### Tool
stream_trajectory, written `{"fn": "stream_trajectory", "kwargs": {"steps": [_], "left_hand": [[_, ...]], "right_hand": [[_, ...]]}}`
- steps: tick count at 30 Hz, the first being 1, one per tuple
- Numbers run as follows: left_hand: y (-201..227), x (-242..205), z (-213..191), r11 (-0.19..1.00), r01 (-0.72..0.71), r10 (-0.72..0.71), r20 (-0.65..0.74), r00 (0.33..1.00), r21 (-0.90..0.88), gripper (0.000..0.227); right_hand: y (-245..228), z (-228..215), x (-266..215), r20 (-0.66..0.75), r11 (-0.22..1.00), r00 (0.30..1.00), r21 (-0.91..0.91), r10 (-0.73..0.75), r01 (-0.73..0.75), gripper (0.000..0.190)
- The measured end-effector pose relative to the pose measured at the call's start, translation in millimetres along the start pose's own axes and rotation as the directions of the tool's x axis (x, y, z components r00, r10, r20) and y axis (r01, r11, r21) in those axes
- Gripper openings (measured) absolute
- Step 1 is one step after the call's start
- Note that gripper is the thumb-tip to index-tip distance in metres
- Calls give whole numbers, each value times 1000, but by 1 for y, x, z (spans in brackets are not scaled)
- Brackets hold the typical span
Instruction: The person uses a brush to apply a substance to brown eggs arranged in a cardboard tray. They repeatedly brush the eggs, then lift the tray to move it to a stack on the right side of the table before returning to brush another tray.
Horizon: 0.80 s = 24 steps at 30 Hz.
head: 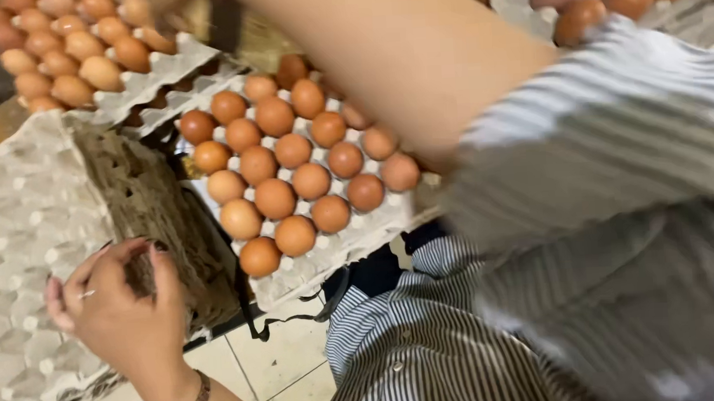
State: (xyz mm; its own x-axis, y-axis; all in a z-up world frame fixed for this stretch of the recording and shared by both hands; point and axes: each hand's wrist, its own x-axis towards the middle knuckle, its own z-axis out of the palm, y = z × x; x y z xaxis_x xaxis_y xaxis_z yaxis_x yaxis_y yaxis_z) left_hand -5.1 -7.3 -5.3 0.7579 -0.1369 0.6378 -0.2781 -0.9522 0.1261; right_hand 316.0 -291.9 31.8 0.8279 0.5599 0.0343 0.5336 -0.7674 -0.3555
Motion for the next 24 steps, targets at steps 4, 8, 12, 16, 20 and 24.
{"fn": "stream_trajectory", "kwargs": {"steps": [4,8,12,16,20,24], "left_hand": [[5,4,-6,999,50,-50,-13,999,-3,5],[7,10,-11,999,34,-34,-15,999,14,9],[8,12,-12,997,29,-28,-11,1000,68,10],[9,13,-14,997,37,-37,-4,999,70,14],[12,13,-14,997,51,-51,-6,999,55,12],[9,12,-14,996,55,-56,6,998,64,13]], "right_hand": [[-27,-4,-77,12,991,996,-102,-85,86,54],[-53,1,-190,-364,948,892,69,-267,311,22],[-46,25,-245,-384,877,918,400,-102,265,28],[-56,16,-265,-415,954,909,285,34,94,21],[-70,30,-272,-480,880,872,371,-93,297,18],[-31,25,-265,-408,959,913,258,-3,118,20]]}}
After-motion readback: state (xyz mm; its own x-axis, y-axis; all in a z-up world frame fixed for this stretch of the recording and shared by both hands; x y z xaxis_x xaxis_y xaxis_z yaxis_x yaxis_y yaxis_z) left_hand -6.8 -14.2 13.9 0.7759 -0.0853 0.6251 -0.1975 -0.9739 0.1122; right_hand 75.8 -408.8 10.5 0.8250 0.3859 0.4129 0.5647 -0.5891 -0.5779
